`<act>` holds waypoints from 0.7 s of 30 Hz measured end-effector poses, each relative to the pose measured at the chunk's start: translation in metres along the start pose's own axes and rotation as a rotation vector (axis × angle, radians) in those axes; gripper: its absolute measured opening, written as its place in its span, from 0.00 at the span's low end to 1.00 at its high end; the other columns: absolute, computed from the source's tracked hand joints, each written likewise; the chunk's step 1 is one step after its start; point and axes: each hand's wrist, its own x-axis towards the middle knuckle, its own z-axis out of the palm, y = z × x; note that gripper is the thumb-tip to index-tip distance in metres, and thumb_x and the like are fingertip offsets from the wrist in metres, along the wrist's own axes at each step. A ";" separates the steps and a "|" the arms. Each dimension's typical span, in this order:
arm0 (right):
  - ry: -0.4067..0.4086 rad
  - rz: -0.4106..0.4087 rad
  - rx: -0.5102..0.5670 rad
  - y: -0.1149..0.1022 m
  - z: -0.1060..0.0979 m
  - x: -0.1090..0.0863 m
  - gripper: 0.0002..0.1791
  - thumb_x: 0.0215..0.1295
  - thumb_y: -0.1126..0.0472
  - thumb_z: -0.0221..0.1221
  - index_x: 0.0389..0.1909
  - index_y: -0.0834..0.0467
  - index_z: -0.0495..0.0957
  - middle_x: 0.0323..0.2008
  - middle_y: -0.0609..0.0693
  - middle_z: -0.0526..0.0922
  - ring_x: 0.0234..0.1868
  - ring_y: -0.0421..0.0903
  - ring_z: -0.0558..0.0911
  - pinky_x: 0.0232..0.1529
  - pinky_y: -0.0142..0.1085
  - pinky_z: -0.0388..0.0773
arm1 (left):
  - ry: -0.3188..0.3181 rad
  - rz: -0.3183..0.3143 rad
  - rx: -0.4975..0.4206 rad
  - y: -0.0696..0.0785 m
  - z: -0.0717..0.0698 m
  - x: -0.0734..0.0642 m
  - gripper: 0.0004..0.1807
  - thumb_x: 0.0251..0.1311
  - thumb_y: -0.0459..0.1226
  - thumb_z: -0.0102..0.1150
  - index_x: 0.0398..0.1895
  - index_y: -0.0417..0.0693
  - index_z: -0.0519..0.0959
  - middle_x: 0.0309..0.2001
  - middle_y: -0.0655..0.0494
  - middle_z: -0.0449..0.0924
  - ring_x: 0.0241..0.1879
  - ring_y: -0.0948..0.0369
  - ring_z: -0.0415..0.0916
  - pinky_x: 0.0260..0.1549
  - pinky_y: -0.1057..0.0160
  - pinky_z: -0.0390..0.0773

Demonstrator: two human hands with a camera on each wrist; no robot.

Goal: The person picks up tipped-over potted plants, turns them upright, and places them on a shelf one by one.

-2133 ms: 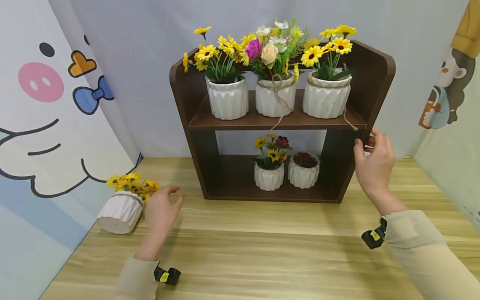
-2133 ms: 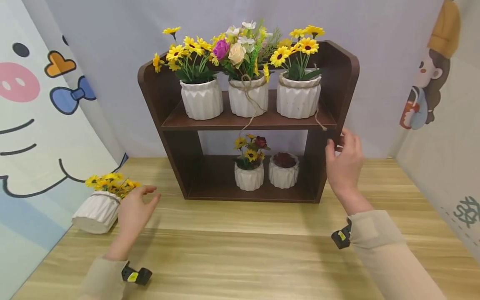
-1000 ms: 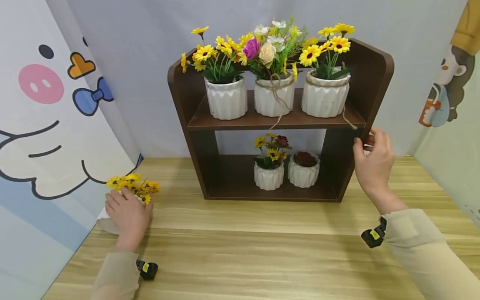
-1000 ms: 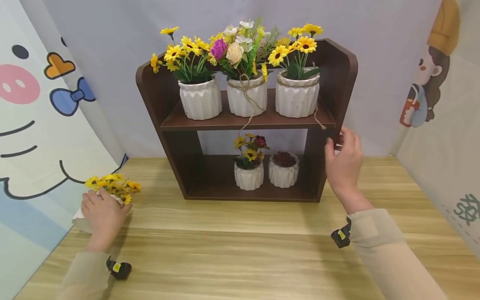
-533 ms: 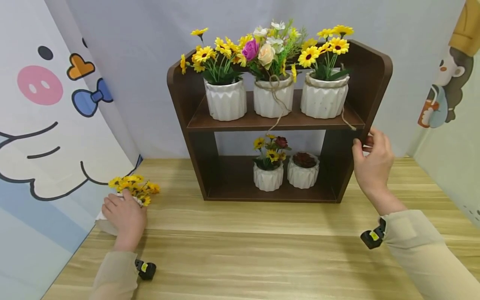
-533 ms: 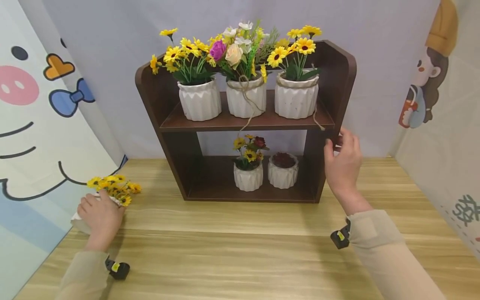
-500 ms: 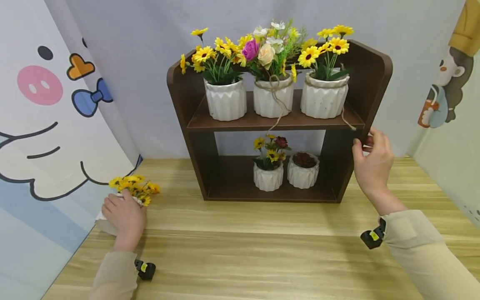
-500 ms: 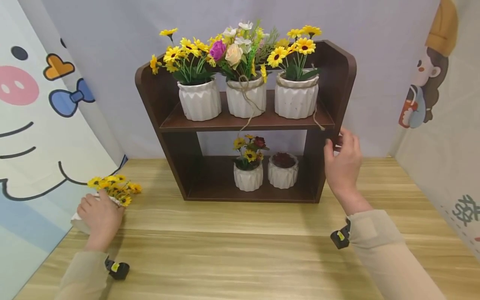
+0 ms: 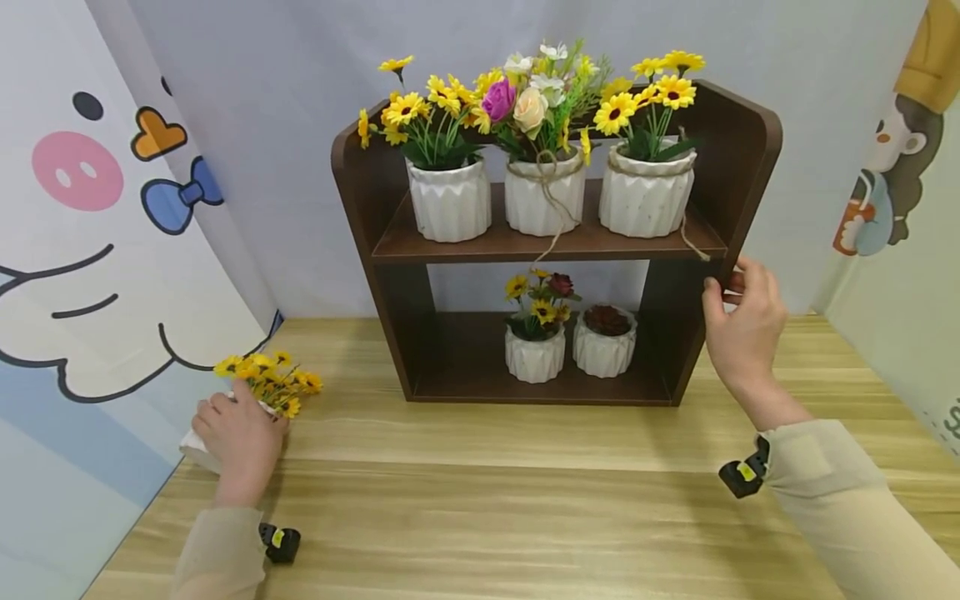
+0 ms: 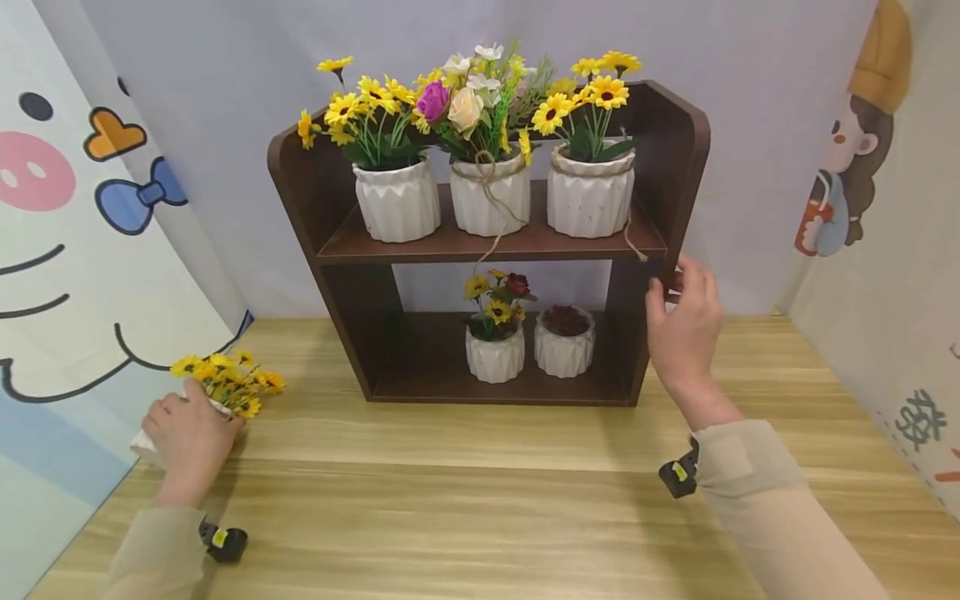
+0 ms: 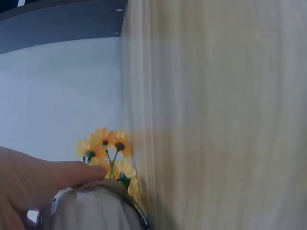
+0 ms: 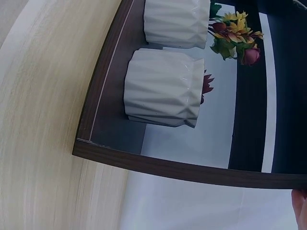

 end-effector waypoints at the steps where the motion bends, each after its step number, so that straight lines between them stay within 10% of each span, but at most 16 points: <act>1: 0.000 -0.001 0.002 0.000 0.000 0.000 0.14 0.57 0.68 0.55 0.44 0.67 0.73 0.34 0.64 0.75 0.31 0.18 0.64 0.33 0.11 0.63 | 0.000 -0.001 0.000 -0.001 0.000 0.000 0.38 0.45 0.41 0.68 0.47 0.26 0.56 0.43 0.20 0.61 0.48 0.30 0.56 0.49 0.36 0.53; 15: -0.003 -0.003 -0.005 0.000 0.002 0.000 0.14 0.58 0.66 0.54 0.45 0.66 0.73 0.34 0.64 0.76 0.31 0.42 0.75 0.34 0.11 0.62 | 0.086 0.039 -0.126 -0.011 -0.009 -0.007 0.35 0.43 0.42 0.68 0.44 0.27 0.59 0.39 0.30 0.64 0.44 0.34 0.59 0.46 0.39 0.56; 21: -0.012 0.005 -0.015 0.001 0.001 0.000 0.14 0.58 0.66 0.54 0.45 0.67 0.73 0.34 0.64 0.75 0.31 0.34 0.72 0.34 0.11 0.62 | 0.195 0.000 -0.226 -0.011 -0.009 -0.008 0.37 0.42 0.43 0.70 0.47 0.29 0.60 0.38 0.31 0.66 0.41 0.35 0.62 0.44 0.40 0.58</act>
